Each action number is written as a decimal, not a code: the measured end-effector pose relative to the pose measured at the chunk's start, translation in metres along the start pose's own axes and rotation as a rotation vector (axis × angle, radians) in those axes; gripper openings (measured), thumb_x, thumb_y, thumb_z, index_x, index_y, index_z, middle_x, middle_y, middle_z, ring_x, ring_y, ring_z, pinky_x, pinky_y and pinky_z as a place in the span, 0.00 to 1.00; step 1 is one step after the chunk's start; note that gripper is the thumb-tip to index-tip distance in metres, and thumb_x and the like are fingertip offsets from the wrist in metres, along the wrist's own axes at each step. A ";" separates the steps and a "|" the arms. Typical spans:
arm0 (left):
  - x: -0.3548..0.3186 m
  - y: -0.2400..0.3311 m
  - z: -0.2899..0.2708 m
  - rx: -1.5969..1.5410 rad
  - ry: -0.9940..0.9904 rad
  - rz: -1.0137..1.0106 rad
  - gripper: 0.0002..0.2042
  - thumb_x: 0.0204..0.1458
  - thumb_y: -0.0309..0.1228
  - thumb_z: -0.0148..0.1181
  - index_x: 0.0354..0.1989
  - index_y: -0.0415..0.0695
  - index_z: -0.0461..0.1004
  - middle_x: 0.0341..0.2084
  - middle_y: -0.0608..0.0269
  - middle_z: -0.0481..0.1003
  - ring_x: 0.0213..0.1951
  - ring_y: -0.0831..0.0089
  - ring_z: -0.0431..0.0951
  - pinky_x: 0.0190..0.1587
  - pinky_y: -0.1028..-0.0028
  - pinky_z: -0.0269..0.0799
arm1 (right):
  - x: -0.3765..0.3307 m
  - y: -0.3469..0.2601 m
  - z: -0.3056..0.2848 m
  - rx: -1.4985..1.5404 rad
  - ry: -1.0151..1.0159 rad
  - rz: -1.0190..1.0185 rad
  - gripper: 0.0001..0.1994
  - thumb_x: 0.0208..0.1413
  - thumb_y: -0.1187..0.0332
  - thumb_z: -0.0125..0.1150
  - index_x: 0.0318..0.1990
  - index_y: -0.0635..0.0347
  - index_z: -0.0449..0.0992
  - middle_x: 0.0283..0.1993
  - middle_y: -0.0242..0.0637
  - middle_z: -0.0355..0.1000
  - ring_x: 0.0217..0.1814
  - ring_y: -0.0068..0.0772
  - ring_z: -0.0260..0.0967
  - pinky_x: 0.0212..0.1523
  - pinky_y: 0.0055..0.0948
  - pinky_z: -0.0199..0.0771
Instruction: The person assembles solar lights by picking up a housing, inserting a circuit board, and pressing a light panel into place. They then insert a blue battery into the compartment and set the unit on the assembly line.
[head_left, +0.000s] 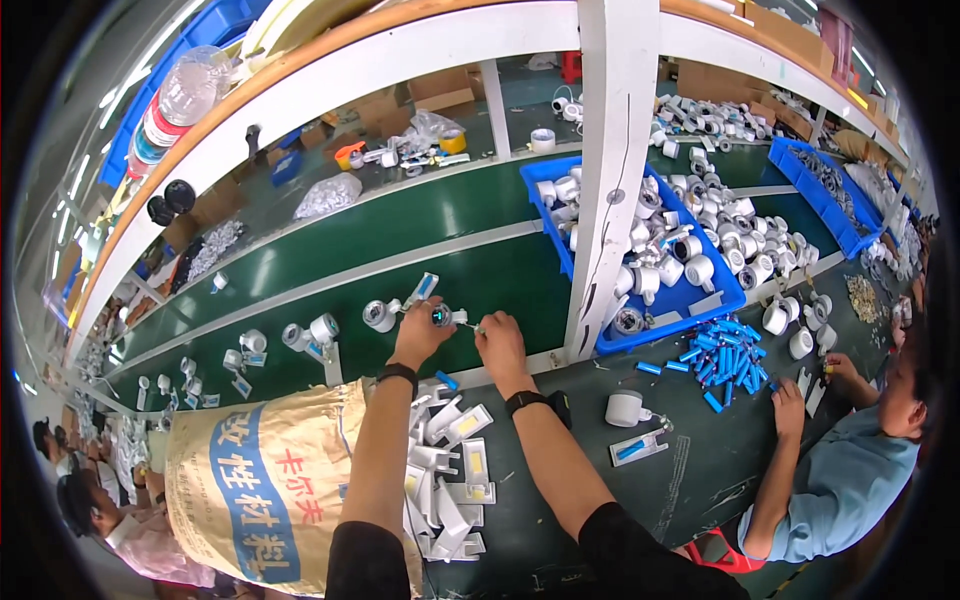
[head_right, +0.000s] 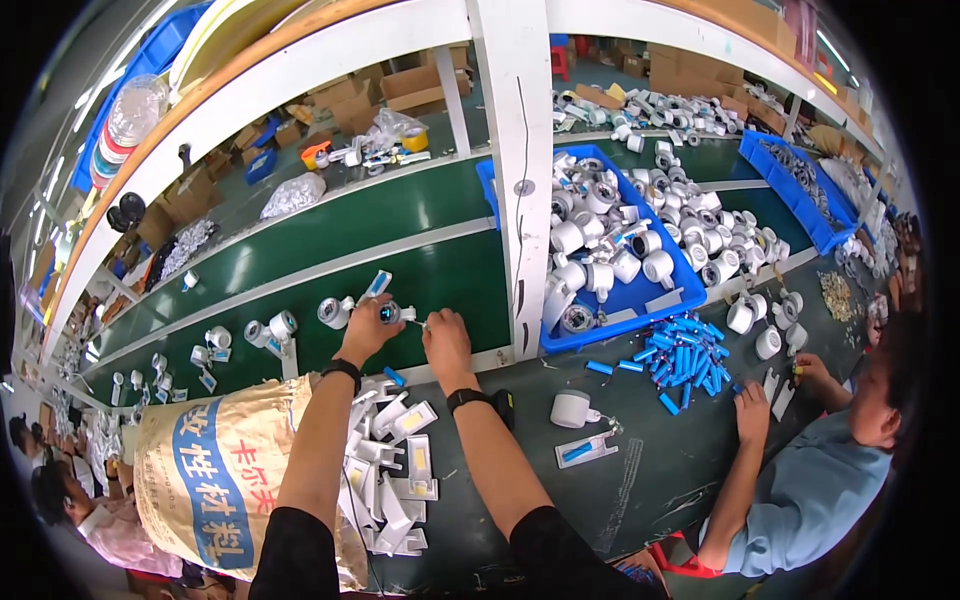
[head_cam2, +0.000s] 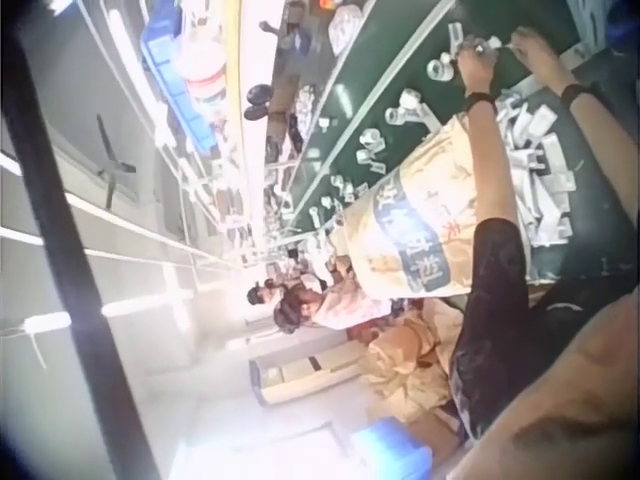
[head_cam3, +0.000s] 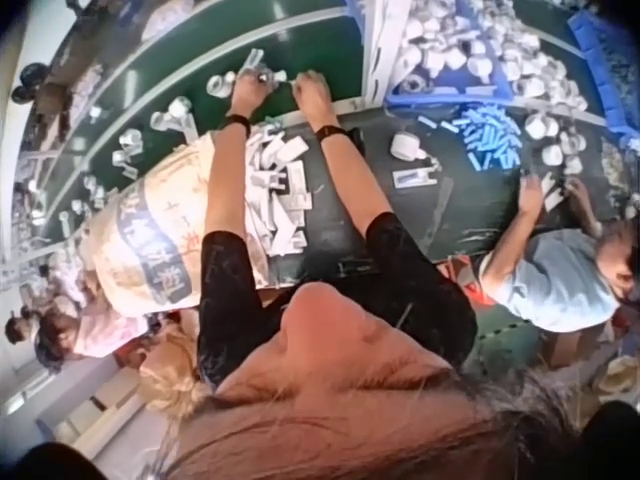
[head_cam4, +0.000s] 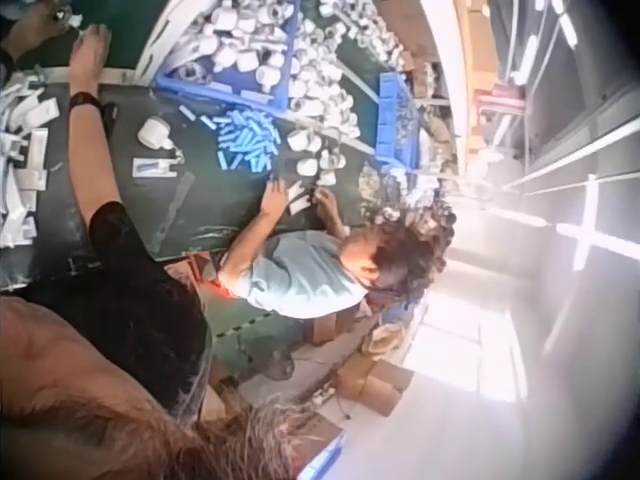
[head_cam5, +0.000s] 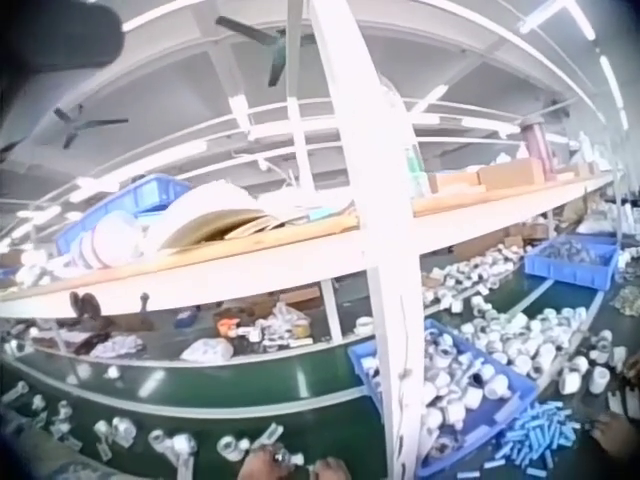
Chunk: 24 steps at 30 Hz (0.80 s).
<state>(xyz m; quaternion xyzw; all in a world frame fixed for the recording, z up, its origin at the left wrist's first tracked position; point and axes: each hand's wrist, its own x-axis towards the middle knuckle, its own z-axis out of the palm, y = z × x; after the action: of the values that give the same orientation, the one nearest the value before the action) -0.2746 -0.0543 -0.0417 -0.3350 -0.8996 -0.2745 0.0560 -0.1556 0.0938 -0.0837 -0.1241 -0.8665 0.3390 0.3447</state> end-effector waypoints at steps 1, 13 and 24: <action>0.000 -0.002 0.001 0.006 0.000 -0.005 0.32 0.40 0.37 0.77 0.56 0.42 0.75 0.50 0.45 0.77 0.52 0.47 0.79 0.56 0.56 0.76 | 0.000 -0.002 0.000 0.003 -0.005 0.004 0.06 0.49 0.76 0.67 0.33 0.61 0.74 0.38 0.45 0.70 0.45 0.54 0.70 0.45 0.48 0.74; -0.003 -0.021 0.000 0.025 -0.019 -0.036 0.33 0.40 0.37 0.77 0.58 0.41 0.74 0.51 0.45 0.77 0.53 0.48 0.78 0.57 0.58 0.76 | -0.001 -0.013 0.010 -0.012 -0.045 -0.012 0.05 0.51 0.76 0.65 0.34 0.62 0.74 0.39 0.44 0.70 0.46 0.52 0.69 0.47 0.46 0.75; -0.018 -0.011 -0.014 0.048 -0.063 -0.226 0.42 0.42 0.34 0.76 0.67 0.33 0.63 0.60 0.40 0.71 0.58 0.45 0.75 0.61 0.59 0.73 | -0.014 -0.038 -0.017 0.009 0.024 -0.093 0.20 0.50 0.69 0.71 0.51 0.64 0.79 0.55 0.48 0.75 0.56 0.54 0.70 0.59 0.42 0.71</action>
<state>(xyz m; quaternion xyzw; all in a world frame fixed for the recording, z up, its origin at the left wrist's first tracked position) -0.2696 -0.0791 -0.0398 -0.2385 -0.9393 -0.2467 0.0043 -0.1333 0.0677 -0.0558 -0.0862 -0.8655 0.3251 0.3712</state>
